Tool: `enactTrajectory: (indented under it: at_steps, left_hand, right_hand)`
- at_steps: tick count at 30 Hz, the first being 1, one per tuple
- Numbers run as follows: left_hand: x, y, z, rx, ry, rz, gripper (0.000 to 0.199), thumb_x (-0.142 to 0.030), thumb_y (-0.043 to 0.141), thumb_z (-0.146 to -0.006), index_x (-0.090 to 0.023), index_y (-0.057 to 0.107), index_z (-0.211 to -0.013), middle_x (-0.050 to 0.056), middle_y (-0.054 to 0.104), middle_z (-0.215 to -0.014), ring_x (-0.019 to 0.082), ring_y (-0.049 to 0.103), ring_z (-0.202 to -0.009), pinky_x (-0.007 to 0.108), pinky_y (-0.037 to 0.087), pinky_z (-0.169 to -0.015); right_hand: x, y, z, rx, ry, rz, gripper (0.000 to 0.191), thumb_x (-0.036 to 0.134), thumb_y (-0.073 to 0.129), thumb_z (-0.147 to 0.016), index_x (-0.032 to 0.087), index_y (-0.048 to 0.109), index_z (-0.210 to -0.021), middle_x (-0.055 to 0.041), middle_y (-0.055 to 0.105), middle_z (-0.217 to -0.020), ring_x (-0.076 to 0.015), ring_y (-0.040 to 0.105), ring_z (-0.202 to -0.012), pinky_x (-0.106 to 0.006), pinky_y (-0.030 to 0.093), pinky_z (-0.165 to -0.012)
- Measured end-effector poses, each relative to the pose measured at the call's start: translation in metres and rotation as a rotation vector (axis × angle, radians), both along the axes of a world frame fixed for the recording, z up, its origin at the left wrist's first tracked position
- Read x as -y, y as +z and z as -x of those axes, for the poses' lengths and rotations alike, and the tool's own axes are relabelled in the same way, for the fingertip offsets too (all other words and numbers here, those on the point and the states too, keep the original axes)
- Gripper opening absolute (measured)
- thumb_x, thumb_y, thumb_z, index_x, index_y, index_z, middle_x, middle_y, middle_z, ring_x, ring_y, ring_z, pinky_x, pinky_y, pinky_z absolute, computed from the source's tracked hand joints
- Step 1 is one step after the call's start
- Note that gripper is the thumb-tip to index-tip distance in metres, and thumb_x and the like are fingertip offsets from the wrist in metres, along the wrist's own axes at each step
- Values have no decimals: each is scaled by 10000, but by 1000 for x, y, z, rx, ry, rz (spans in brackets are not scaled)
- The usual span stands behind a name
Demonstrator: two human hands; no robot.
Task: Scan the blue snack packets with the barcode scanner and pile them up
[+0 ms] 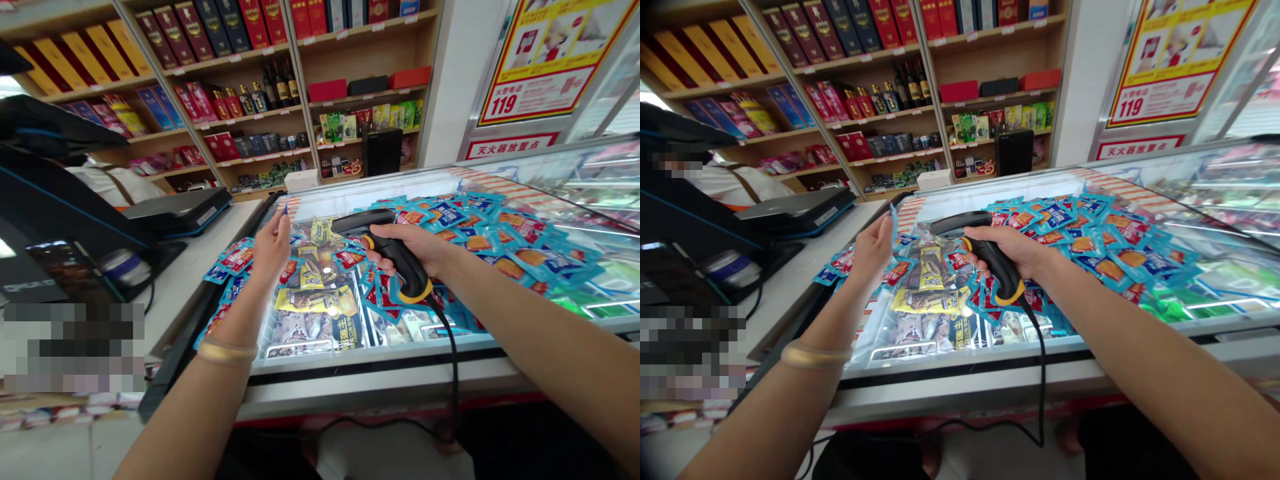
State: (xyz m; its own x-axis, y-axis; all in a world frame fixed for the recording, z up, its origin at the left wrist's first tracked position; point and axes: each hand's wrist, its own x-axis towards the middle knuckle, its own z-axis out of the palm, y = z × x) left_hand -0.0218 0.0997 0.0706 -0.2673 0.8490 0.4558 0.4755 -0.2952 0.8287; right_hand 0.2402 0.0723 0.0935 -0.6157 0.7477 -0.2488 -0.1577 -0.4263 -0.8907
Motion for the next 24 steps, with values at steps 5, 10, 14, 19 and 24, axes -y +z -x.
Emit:
enactTrajectory:
  at_steps: [5,10,14,19,24]
  left_hand:
    - [11,-2,51,-741,319,182,467,-425,466,-921,-238,614,-1322,168,567,-1393,389,462,-1338,624,305,-1113]
    - [14,-28,69,-950,242,370,483,-444,400,-934,-289,579,-1355,153,460,-1521,431,297,-1452,718,144,-1122]
    - [13,-29,68,-885,251,320,483,-479,451,-904,-310,598,-1332,127,481,-1511,433,271,-1463,711,61,-1141]
    - [19,-14,51,-726,213,157,481,-472,580,-852,-283,624,-1292,124,474,-1512,419,192,-1497,675,-58,-1165]
    - [14,-9,0,-485,-165,123,543,-393,746,-738,-224,640,-1243,136,566,-1418,354,436,-1384,519,181,-1210]
  right_hand:
    - [-7,0,47,-48,107,14,284,339,504,-964,147,587,-772,-10,566,-580,-82,480,-446,-171,449,-396]
    - [-12,-8,71,-86,143,51,287,357,531,-954,153,586,-758,-15,562,-587,-88,490,-469,-176,446,-418]
    - [-14,-12,68,-90,122,54,280,361,555,-948,155,587,-760,-5,560,-584,-86,493,-457,-176,449,-421]
    - [-16,-5,45,-78,48,19,290,344,507,-970,153,592,-769,-15,567,-582,-89,487,-452,-177,457,-414]
    - [-19,2,4,-73,-71,-34,271,358,547,-945,146,585,-782,-24,569,-603,-91,489,-451,-185,457,-416]
